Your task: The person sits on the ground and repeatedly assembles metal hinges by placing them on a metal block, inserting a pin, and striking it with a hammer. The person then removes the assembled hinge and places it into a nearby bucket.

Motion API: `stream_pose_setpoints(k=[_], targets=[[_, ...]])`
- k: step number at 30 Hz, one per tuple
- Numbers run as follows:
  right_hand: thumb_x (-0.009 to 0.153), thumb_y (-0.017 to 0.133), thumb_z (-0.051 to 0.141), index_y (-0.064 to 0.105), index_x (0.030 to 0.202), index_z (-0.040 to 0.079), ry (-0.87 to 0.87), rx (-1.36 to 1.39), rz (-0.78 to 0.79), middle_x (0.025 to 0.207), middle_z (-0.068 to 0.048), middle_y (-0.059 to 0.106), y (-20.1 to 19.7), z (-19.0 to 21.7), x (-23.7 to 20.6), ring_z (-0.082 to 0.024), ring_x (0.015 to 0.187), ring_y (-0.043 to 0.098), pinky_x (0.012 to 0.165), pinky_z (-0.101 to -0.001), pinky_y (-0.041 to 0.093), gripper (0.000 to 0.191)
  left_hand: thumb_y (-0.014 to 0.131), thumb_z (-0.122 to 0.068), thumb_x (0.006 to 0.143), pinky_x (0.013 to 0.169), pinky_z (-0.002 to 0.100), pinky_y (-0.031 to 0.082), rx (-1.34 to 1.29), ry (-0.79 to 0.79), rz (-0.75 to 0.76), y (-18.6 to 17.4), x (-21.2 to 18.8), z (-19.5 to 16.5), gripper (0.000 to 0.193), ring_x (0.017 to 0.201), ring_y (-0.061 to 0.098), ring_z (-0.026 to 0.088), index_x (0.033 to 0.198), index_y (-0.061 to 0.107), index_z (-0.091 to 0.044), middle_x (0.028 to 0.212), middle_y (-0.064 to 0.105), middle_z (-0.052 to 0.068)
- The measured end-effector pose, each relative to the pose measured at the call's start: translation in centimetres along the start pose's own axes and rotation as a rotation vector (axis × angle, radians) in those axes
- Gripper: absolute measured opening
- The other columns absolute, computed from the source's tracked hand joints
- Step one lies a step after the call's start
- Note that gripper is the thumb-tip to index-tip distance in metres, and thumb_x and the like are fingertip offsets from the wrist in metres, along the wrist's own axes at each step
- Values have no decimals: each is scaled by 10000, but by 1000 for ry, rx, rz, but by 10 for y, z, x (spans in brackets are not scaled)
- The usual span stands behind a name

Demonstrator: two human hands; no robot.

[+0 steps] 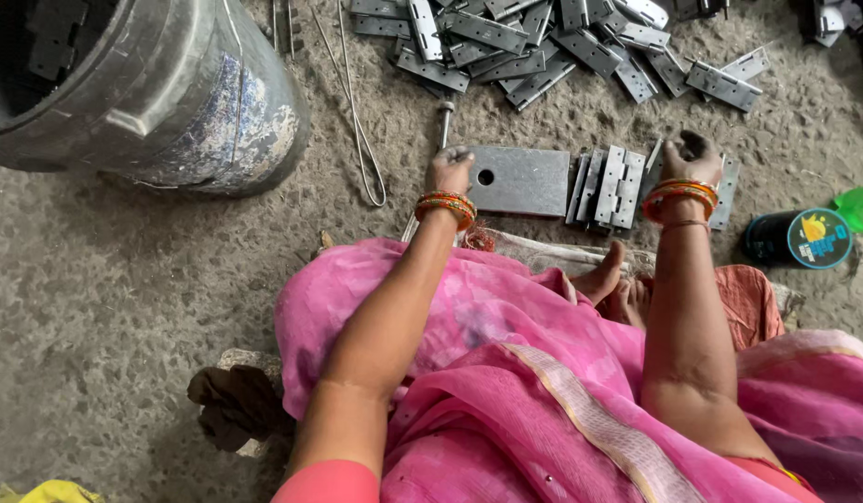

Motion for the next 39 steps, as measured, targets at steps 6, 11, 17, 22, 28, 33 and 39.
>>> stream_pose_setpoints(k=[6, 11, 17, 22, 28, 33, 39], targets=[[890, 824, 223, 748, 1232, 120, -269, -58, 241, 1208, -121, 754, 95, 72, -40, -253, 1117, 720, 971, -363, 556, 365, 696, -116, 946, 539, 242, 547, -351, 10, 276, 13, 12, 1, 178, 714, 633, 77, 1120, 678, -90, 875, 657, -25], [894, 802, 260, 729, 1280, 169, -271, -254, 415, 1192, -154, 723, 173, 103, -51, -304, 1055, 714, 913, -397, 562, 403, 670, -102, 935, 484, 269, 509, -544, -178, 253, 14, 8, -2, 128, 578, 655, 102, 1048, 728, -86, 821, 738, 18], [818, 875, 154, 664, 1357, 120, -611, -235, 417, 1148, -237, 705, 259, 171, -12, -391, 984, 691, 866, -474, 554, 580, 679, -67, 967, 533, 281, 538, -807, -157, 260, 34, 25, -39, 152, 679, 691, 118, 1108, 734, -84, 907, 736, 17], [742, 909, 293, 563, 1333, 67, -753, -829, 471, 1230, -281, 666, 322, 192, 23, -473, 1200, 617, 1011, -561, 503, 722, 653, -108, 1043, 510, 274, 510, -1008, -99, 131, 29, 74, -31, 113, 646, 661, 110, 1099, 745, -74, 879, 733, 20], [697, 935, 418, 656, 1302, 144, -891, -1400, 446, 1362, -87, 566, 361, 186, 25, -266, 1307, 536, 1061, -451, 552, 720, 712, -152, 1021, 596, 344, 518, -913, -200, 58, 35, 85, -21, 122, 740, 677, 168, 1102, 739, -64, 958, 735, 69], [712, 918, 395, 657, 1306, 131, -756, -1400, 364, 1348, -93, 575, 377, 199, 12, -267, 1277, 546, 1040, -447, 555, 700, 806, -214, 909, 873, 287, 521, -490, -204, -2, 23, 81, -22, 284, 954, 694, 160, 1164, 772, -94, 1110, 762, 108], [730, 897, 368, 658, 1310, 116, -776, -1268, 396, 1332, -101, 587, 388, 211, -22, -268, 1242, 558, 1014, -442, 559, 676, 786, -230, 919, 881, 293, 503, -481, -145, 72, 17, 89, -30, 296, 968, 683, 183, 1170, 764, -75, 1124, 754, 137]])
Point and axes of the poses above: each hand's wrist, its own x-axis towards the middle knuckle, its own y-axis out of the palm, z = x × y, the point moved 6 cm from there along x, towards the middle knuckle
